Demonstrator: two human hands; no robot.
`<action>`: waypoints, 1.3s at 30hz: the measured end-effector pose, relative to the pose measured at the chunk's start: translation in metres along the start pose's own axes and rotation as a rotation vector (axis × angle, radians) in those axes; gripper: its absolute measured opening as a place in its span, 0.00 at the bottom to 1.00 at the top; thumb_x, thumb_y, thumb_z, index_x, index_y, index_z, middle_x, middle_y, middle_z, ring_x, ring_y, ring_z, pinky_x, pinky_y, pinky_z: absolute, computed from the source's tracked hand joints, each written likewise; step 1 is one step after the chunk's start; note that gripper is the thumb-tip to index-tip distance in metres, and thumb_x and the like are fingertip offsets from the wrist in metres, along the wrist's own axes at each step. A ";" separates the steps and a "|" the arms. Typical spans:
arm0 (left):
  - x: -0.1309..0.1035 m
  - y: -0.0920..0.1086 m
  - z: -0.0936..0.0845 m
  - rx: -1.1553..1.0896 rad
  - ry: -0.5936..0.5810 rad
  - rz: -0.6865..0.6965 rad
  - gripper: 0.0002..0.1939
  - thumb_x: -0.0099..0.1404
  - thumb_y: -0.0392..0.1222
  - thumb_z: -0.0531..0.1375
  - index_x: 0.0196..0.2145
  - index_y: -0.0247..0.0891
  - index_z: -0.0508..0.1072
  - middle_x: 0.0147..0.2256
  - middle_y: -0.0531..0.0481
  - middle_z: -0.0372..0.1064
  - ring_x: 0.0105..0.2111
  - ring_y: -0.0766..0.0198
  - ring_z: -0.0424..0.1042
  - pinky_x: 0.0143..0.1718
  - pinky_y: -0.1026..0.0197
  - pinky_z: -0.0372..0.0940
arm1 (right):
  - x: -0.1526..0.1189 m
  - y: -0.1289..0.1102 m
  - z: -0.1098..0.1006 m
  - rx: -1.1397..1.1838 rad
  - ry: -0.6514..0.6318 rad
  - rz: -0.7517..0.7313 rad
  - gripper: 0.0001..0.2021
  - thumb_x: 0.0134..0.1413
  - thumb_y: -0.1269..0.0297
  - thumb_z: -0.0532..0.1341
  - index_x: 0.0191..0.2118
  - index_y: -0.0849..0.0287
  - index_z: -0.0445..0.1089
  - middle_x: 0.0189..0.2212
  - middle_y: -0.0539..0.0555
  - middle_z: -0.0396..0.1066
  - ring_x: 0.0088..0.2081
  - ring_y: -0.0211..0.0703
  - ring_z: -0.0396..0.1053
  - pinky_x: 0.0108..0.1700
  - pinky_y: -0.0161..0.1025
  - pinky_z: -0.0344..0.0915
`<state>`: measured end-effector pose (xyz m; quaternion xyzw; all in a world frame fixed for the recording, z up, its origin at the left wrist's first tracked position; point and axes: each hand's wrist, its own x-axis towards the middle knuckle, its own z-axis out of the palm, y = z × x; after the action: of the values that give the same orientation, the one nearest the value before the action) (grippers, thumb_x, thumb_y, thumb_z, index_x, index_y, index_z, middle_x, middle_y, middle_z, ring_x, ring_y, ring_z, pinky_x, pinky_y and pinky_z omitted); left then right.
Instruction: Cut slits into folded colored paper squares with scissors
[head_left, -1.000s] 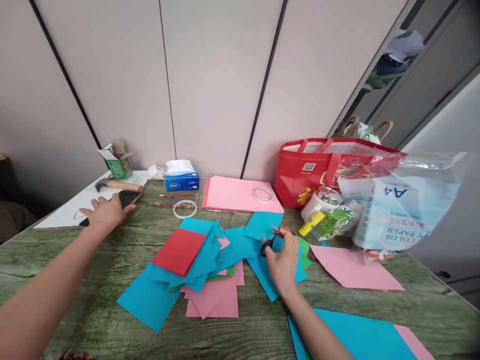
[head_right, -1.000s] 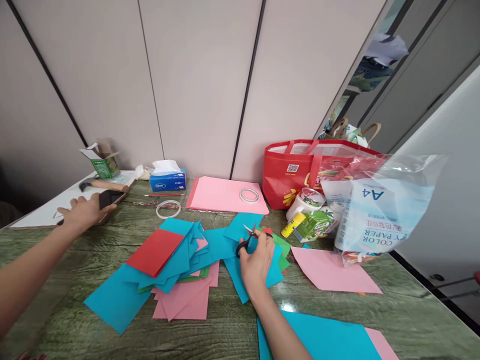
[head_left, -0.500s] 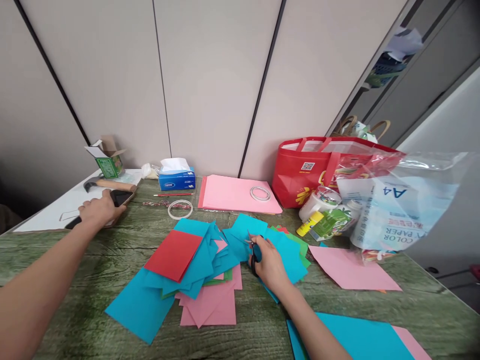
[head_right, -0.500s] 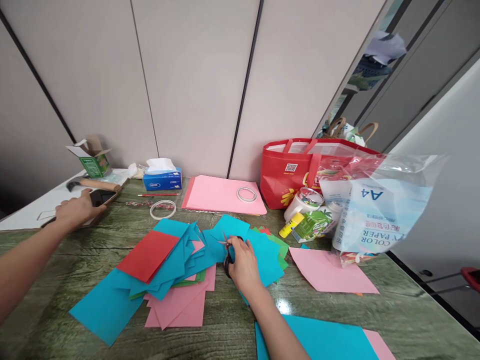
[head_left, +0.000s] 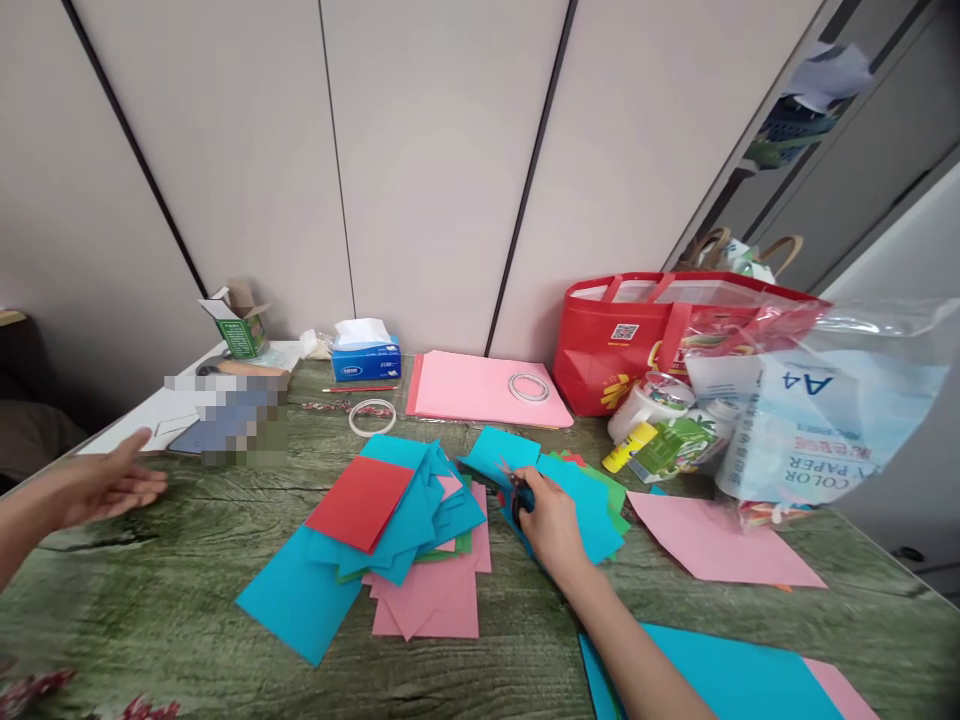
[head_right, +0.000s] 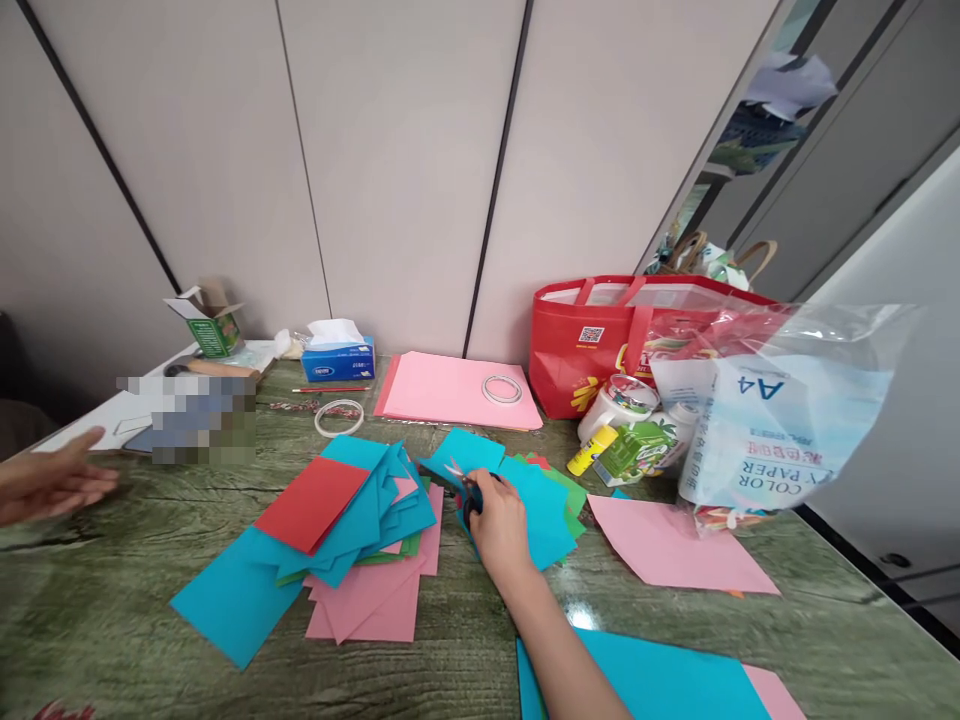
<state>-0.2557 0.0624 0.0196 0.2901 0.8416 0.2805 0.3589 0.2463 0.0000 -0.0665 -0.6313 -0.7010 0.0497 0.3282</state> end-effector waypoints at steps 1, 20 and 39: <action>-0.004 -0.002 0.003 -0.114 -0.130 -0.109 0.24 0.58 0.57 0.50 0.28 0.29 0.68 0.25 0.43 0.71 0.28 0.62 0.70 0.26 0.64 0.67 | 0.000 0.001 0.000 -0.001 0.030 0.016 0.18 0.33 0.79 0.51 0.35 0.57 0.64 0.29 0.54 0.70 0.33 0.50 0.68 0.33 0.40 0.61; 0.017 0.003 0.037 -0.614 -0.255 -0.203 0.17 0.61 0.32 0.52 0.45 0.15 0.61 0.27 0.43 0.69 0.29 0.64 0.69 0.23 0.65 0.69 | 0.013 0.003 -0.055 0.199 0.829 -0.019 0.09 0.43 0.70 0.58 0.36 0.59 0.64 0.29 0.51 0.67 0.30 0.41 0.67 0.34 0.38 0.64; -0.018 -0.001 0.039 -0.369 -0.205 0.064 0.19 0.66 0.43 0.41 0.32 0.24 0.64 0.23 0.43 0.69 0.28 0.64 0.70 0.31 0.64 0.67 | -0.047 0.011 -0.060 -0.023 -0.225 -0.152 0.16 0.38 0.75 0.57 0.38 0.56 0.64 0.39 0.55 0.65 0.46 0.53 0.60 0.45 0.47 0.58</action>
<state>-0.2155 0.0592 0.0039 0.2729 0.7255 0.4101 0.4807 0.2865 -0.0615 -0.0441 -0.5706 -0.7796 0.0872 0.2430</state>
